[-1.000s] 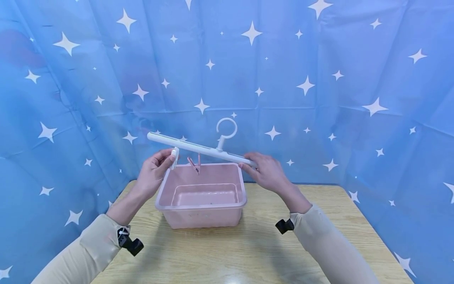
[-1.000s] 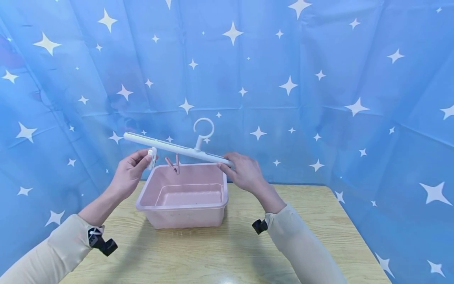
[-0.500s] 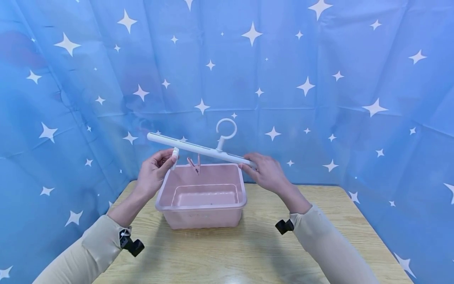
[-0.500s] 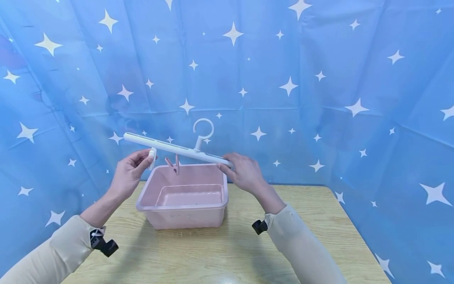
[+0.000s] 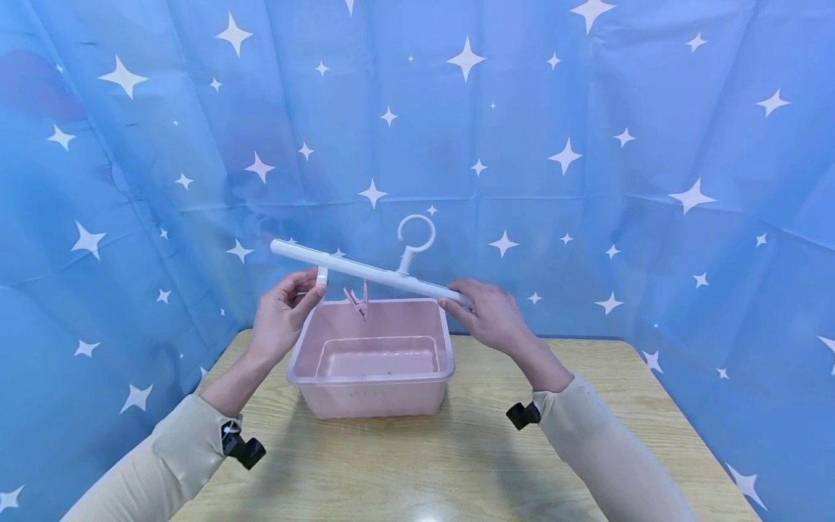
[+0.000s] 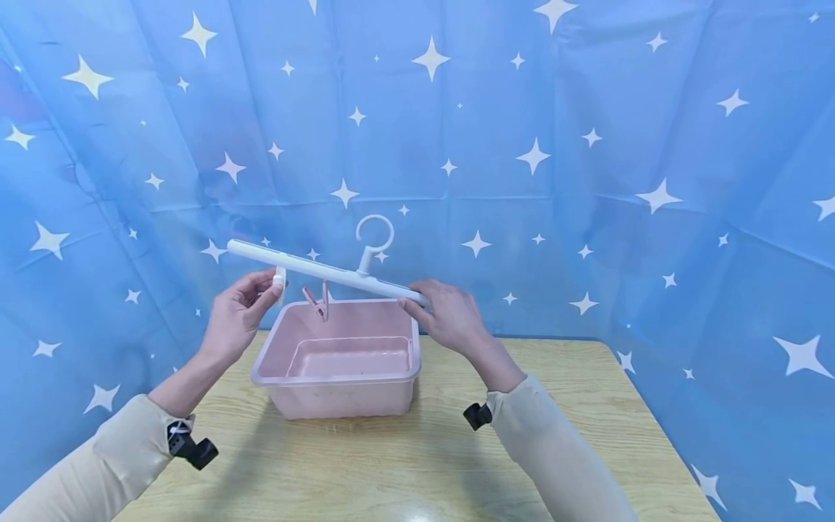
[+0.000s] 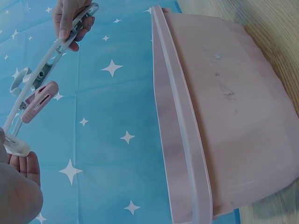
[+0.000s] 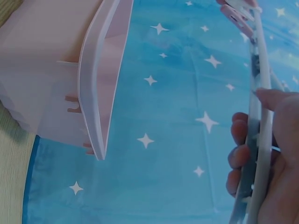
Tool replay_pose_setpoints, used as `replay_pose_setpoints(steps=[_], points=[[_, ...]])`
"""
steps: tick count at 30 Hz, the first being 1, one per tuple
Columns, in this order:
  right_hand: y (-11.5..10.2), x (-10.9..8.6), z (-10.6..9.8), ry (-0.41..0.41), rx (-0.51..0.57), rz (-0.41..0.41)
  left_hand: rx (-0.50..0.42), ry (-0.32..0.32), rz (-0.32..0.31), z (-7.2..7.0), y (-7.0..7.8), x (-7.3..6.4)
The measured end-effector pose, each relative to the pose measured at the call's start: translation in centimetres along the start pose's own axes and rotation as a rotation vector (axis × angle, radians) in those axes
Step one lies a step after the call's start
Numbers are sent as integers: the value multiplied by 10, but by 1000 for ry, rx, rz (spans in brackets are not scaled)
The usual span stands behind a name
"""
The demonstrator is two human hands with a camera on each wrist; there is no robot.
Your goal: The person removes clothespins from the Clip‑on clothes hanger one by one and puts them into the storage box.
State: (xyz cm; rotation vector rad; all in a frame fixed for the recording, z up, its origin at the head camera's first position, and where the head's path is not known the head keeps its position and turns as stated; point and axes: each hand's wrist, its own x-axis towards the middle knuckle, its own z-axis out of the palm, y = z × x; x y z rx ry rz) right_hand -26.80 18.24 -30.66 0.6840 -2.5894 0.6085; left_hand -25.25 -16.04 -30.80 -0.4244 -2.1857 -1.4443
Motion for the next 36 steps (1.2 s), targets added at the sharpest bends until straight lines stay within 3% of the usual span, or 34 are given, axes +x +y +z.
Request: replay_pose_setpoints(steps=[36], points=[[3, 1, -2, 14, 51, 7, 33, -99, -55, -4, -17, -4]])
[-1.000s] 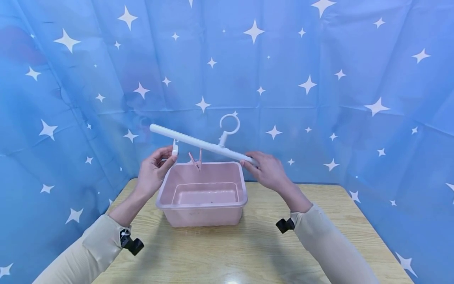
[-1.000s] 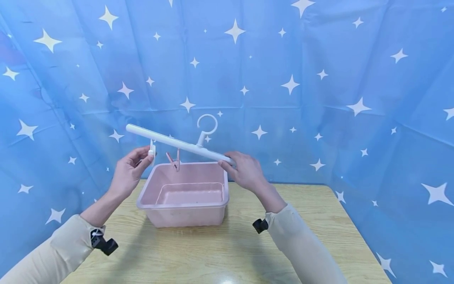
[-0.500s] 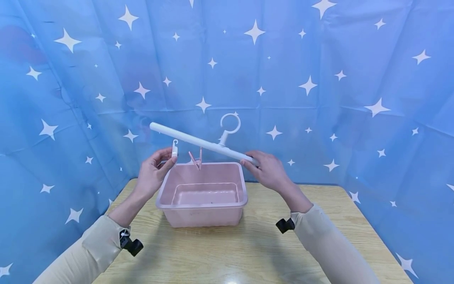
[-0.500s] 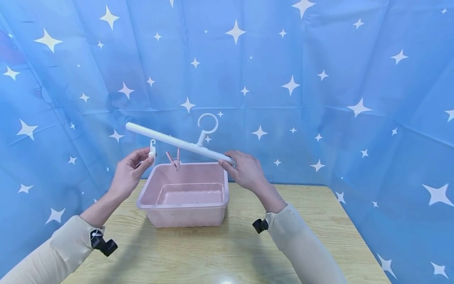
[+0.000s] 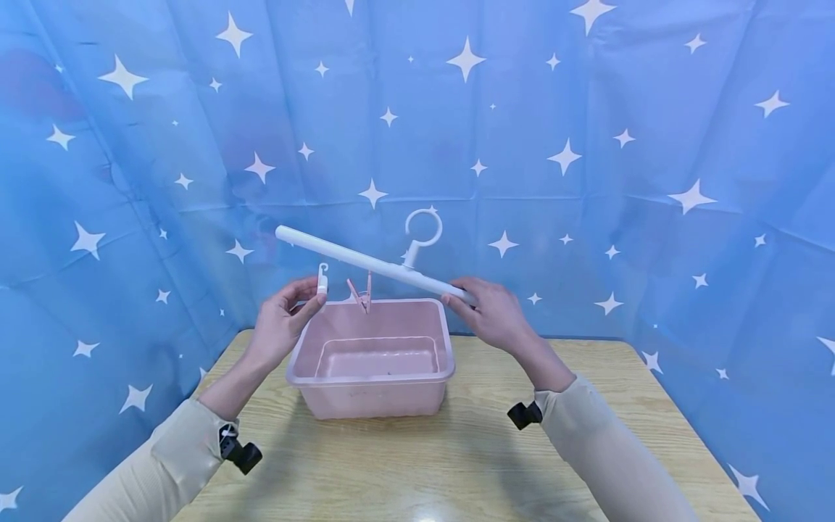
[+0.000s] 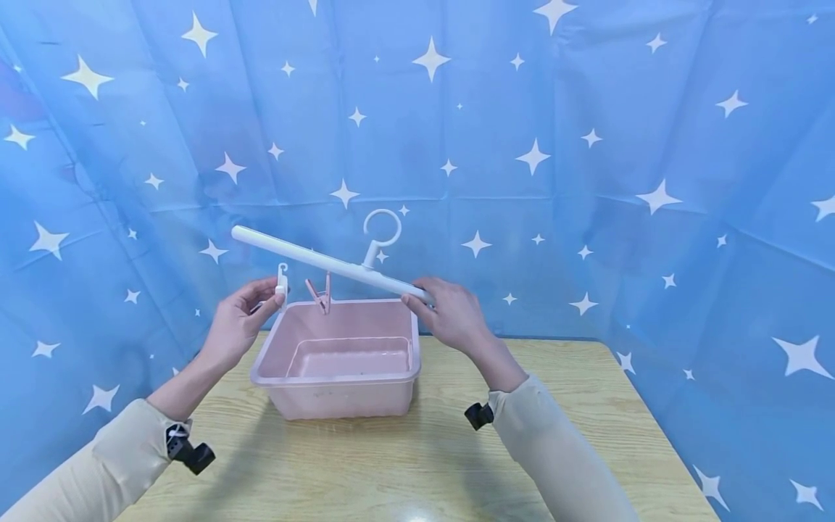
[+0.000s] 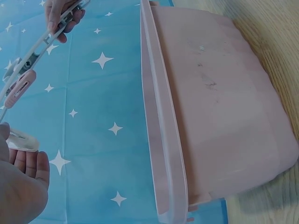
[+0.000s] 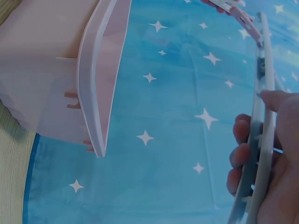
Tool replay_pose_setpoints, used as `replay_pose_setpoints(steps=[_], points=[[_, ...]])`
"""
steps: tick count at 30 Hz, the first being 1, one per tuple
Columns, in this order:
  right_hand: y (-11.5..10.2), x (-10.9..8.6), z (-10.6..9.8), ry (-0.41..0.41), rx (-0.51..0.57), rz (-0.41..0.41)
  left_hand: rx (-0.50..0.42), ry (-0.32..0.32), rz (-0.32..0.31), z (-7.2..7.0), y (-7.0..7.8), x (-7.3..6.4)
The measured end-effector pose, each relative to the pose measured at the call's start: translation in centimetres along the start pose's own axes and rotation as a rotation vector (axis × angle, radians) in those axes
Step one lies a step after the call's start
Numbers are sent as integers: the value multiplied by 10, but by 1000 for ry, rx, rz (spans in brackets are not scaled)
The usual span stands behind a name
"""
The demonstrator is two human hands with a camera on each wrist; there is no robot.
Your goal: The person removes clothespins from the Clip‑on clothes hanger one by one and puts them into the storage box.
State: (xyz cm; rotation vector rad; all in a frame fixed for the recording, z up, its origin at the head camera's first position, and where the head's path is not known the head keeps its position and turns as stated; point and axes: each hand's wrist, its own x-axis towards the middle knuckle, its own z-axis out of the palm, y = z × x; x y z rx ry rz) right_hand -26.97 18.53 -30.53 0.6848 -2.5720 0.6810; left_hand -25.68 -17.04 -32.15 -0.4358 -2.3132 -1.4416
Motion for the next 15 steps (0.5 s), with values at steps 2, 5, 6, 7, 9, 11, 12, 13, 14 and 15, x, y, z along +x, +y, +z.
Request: replay_pose_setpoints(steps=[2, 5, 6, 7, 9, 11, 12, 13, 14, 15], points=[[0, 0, 0, -3, -3, 3, 10, -8, -13, 0, -1, 0], [1, 0, 1, -6, -8, 7, 29, -31, -40, 0, -3, -1], [1, 0, 1, -7, -8, 9, 33, -39, -47, 0, -3, -1], [1, 0, 1, -9, -6, 10, 37, -46, -51, 0, -3, -1], [1, 0, 1, -9, -3, 12, 42, -58, -54, 1, -4, -2], [1, 0, 1, -10, -1, 13, 41, -65, -56, 1, -4, -2], [1, 0, 0, -10, 0, 13, 40, -68, -55, 1, -5, -1], [1, 0, 0, -10, -1, 12, 38, -70, -56, 1, -5, -1], [1, 0, 0, -9, -3, 12, 37, -73, -57, 1, -6, -1], [1, 0, 0, -9, -5, 11, 38, -76, -57, 1, -5, -1]])
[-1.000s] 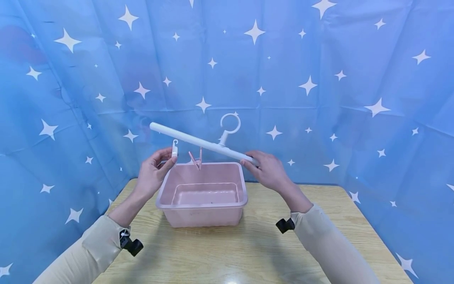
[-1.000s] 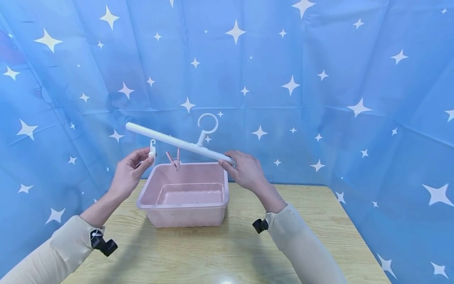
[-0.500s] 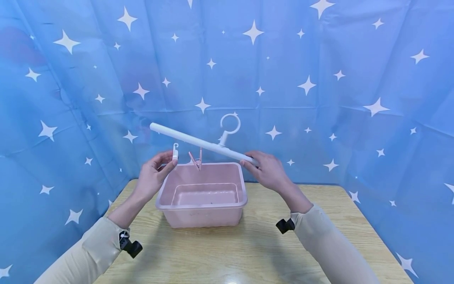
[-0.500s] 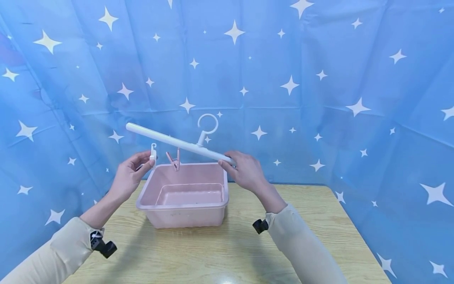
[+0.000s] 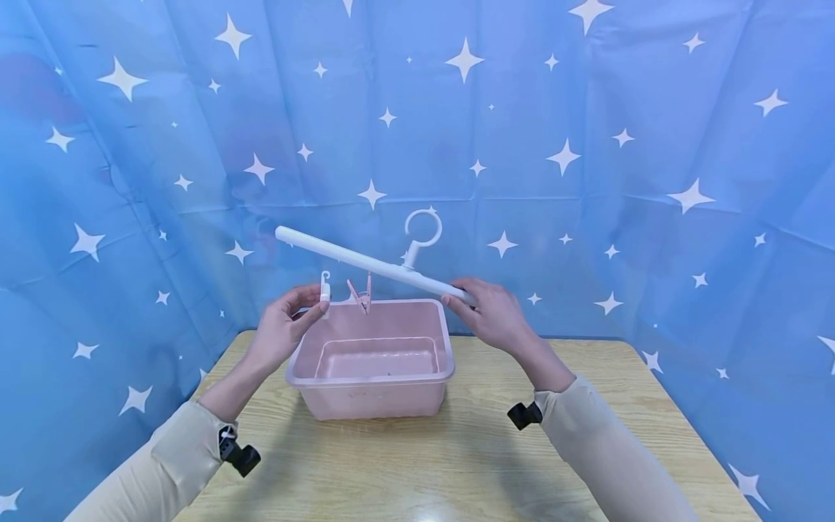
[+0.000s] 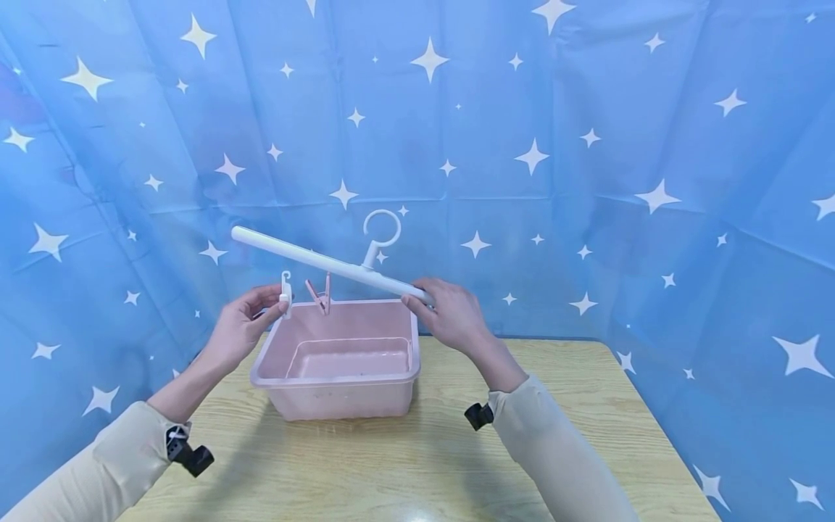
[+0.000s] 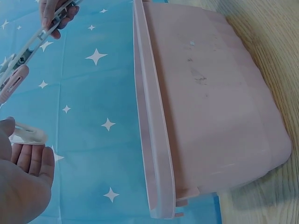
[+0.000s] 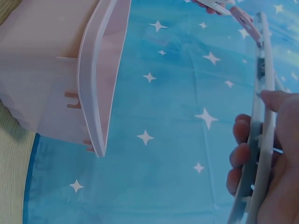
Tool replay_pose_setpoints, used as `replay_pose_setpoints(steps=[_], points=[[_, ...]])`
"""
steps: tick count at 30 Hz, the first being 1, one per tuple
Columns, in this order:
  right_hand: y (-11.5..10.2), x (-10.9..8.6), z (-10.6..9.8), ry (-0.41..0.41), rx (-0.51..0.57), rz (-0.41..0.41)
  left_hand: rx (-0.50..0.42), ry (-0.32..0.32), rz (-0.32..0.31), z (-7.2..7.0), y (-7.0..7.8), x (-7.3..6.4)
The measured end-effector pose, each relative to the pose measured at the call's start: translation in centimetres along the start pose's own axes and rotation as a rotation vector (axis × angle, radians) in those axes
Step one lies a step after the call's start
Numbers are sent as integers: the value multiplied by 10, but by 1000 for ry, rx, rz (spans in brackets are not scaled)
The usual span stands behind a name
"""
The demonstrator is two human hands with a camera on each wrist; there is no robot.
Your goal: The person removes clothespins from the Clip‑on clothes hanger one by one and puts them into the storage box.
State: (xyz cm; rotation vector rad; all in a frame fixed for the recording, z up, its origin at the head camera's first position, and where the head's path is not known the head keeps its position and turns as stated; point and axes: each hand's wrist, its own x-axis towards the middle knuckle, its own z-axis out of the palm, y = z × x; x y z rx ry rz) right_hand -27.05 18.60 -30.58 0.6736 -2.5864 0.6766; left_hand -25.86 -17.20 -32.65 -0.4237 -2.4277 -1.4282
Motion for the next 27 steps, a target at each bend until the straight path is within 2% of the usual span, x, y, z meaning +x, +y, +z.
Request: replay_pose_setpoints(steps=[27], points=[[-3, 0, 0, -2, -12, -11, -6, -104, -8, 1, -14, 3]])
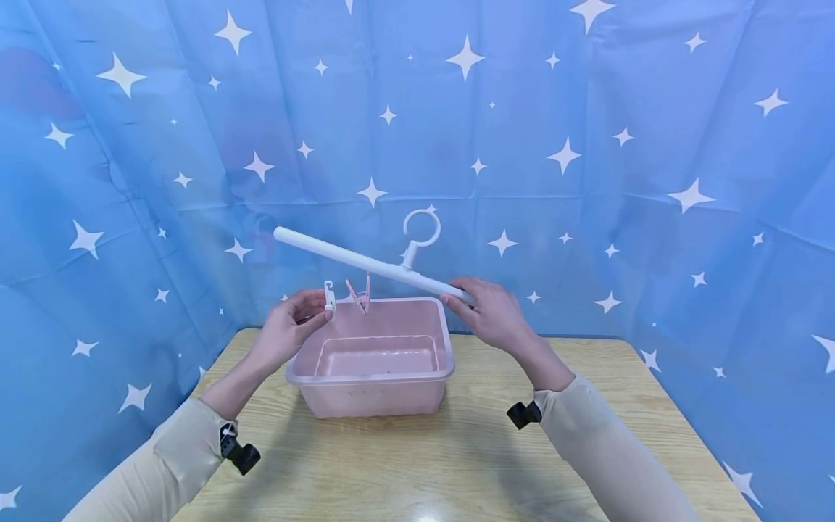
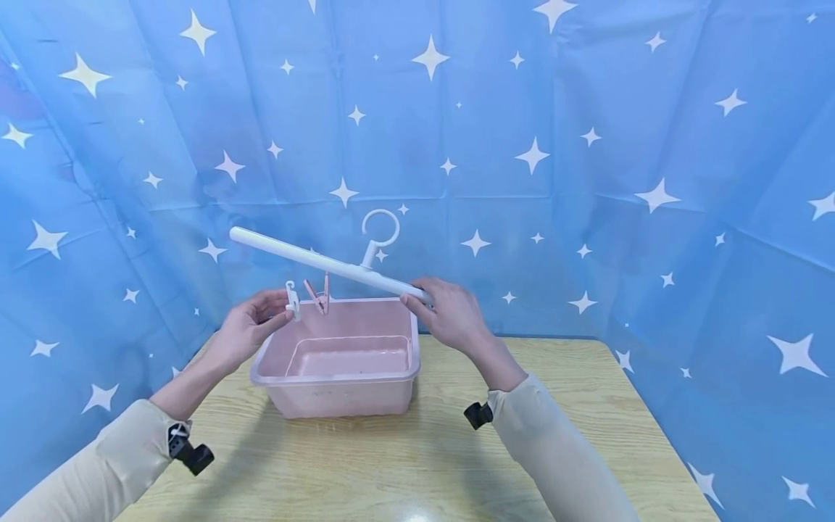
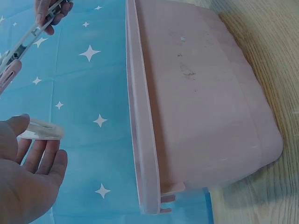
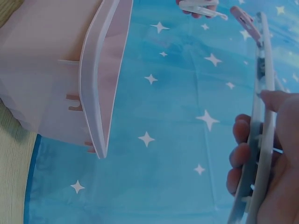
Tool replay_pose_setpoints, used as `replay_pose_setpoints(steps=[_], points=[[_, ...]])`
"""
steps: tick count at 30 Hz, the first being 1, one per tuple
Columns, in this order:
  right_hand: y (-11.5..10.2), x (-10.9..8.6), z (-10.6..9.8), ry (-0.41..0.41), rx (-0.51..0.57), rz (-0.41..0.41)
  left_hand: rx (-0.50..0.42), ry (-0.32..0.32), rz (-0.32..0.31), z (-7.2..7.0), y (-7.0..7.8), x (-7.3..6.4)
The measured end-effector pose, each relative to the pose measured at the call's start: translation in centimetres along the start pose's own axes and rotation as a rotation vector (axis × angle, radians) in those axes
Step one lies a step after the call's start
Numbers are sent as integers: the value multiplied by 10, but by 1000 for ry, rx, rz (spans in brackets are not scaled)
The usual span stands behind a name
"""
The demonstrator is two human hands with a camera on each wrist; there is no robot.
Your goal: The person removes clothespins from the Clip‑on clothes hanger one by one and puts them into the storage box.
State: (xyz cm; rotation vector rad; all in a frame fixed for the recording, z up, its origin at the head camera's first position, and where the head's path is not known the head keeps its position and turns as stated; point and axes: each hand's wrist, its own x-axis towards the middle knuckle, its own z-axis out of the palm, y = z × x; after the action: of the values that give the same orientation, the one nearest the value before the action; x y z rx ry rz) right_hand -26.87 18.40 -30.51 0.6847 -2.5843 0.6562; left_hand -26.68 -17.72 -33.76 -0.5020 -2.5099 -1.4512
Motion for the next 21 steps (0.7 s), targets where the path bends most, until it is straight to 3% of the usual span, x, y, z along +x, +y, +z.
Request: replay_pose_setpoints(steps=[21], points=[[2, 0, 0, 3, 17, 2, -24, -81, -41, 6, -9, -2]])
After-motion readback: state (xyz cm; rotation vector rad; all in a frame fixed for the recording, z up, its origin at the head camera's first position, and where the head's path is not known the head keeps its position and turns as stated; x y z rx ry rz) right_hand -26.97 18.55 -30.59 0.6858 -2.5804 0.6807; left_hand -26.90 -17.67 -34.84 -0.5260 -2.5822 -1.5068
